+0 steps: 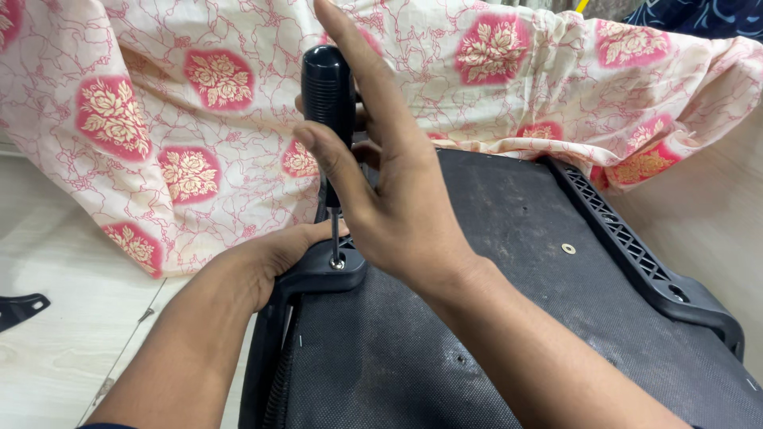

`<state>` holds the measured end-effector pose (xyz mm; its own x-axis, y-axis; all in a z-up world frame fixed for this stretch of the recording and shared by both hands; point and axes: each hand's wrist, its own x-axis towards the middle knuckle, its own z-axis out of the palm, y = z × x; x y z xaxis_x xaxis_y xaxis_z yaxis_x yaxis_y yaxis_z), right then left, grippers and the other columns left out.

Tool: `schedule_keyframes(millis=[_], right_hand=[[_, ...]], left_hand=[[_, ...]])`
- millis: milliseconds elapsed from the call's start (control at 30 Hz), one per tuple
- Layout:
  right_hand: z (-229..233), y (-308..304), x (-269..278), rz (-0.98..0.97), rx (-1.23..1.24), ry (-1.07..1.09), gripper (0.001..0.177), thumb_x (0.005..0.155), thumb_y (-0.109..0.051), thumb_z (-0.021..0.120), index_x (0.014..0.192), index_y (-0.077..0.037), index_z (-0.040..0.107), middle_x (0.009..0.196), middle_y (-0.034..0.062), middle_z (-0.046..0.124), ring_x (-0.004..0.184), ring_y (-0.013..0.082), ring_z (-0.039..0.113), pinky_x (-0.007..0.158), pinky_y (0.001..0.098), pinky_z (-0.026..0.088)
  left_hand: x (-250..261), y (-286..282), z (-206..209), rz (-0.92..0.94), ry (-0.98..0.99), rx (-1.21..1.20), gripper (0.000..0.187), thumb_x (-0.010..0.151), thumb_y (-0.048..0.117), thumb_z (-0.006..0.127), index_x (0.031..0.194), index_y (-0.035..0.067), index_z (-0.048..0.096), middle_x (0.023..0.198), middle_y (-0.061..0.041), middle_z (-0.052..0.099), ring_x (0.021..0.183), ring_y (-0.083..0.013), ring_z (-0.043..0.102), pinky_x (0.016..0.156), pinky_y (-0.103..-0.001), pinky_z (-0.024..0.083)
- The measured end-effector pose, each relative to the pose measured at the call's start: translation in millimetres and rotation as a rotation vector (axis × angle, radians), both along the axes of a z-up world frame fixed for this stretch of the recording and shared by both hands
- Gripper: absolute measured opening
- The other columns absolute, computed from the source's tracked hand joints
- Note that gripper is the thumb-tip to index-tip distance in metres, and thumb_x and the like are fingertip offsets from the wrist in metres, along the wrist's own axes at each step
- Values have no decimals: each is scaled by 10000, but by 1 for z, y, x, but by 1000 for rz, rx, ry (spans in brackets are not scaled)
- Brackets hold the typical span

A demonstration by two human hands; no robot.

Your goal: The person inserts a metal pole into a black plastic base and then uses a screwdriver to tighten screws into the underside of a black chair seat. The person secures the seat frame with multiple screws.

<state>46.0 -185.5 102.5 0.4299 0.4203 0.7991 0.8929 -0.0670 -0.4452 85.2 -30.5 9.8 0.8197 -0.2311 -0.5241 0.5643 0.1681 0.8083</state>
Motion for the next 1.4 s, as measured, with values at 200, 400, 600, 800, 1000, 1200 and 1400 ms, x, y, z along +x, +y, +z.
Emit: schedule_keyframes(millis=[200, 400, 600, 800, 1000, 1200, 1400], right_hand=[[-5, 7, 14, -182, -10, 184, 608, 1142, -47, 502, 1616, -136, 132, 1181, 71, 537, 922, 128, 610, 841, 295, 592], [-7, -4, 27, -114, -41, -15, 772, 1098, -4, 602, 1621, -113, 45, 1185, 71, 567, 999, 114, 646, 957, 295, 650], [-19, -4, 37, 54, 210, 255, 492, 1031, -35, 611, 1393, 2, 280, 1207, 82, 621, 1068, 117, 715, 966, 300, 607], [-41, -2, 30, -17, 297, 348, 351, 1024, -51, 730, 1314, 52, 561, 1149, 89, 679, 1045, 96, 691, 904, 244, 619], [-51, 1, 29, -157, 294, 399, 399, 962, -90, 755, 1330, 25, 652, 1072, 19, 610, 955, 59, 646, 795, 221, 614], [-52, 0, 34, -61, 329, 522, 376, 989, -109, 690, 1333, 34, 638, 1140, 37, 709, 973, 64, 688, 813, 235, 628], [-58, -5, 31, 145, 281, 576, 437, 1103, -182, 511, 1487, 24, 504, 1171, 45, 684, 971, 83, 656, 873, 262, 591]], left_hand=[[9, 3, -7, 8, 16, -54, 339, 856, 337, 766, 1026, 45, 736, 801, -92, 786, 586, -164, 719, 558, -306, 612], [13, 6, -12, -27, 30, -128, 330, 868, 312, 776, 1034, 31, 731, 810, -102, 788, 602, -167, 731, 572, -309, 622], [10, 17, -9, -100, 84, -182, 340, 845, 307, 766, 1027, 21, 732, 810, -126, 791, 609, -184, 749, 572, -327, 637], [6, 22, -11, -143, 57, -164, 349, 839, 270, 741, 1058, -1, 738, 865, -148, 805, 671, -200, 774, 615, -328, 650], [-4, 17, -13, -78, -12, -207, 369, 858, 253, 737, 1121, -4, 717, 905, -137, 803, 692, -186, 769, 644, -315, 649], [-7, 13, -8, -15, -24, -125, 388, 838, 286, 735, 1130, 30, 724, 906, -109, 802, 711, -170, 762, 660, -306, 640], [-5, 13, -9, -29, -69, -130, 443, 808, 285, 738, 1178, 43, 715, 921, -90, 796, 731, -156, 759, 674, -292, 635]])
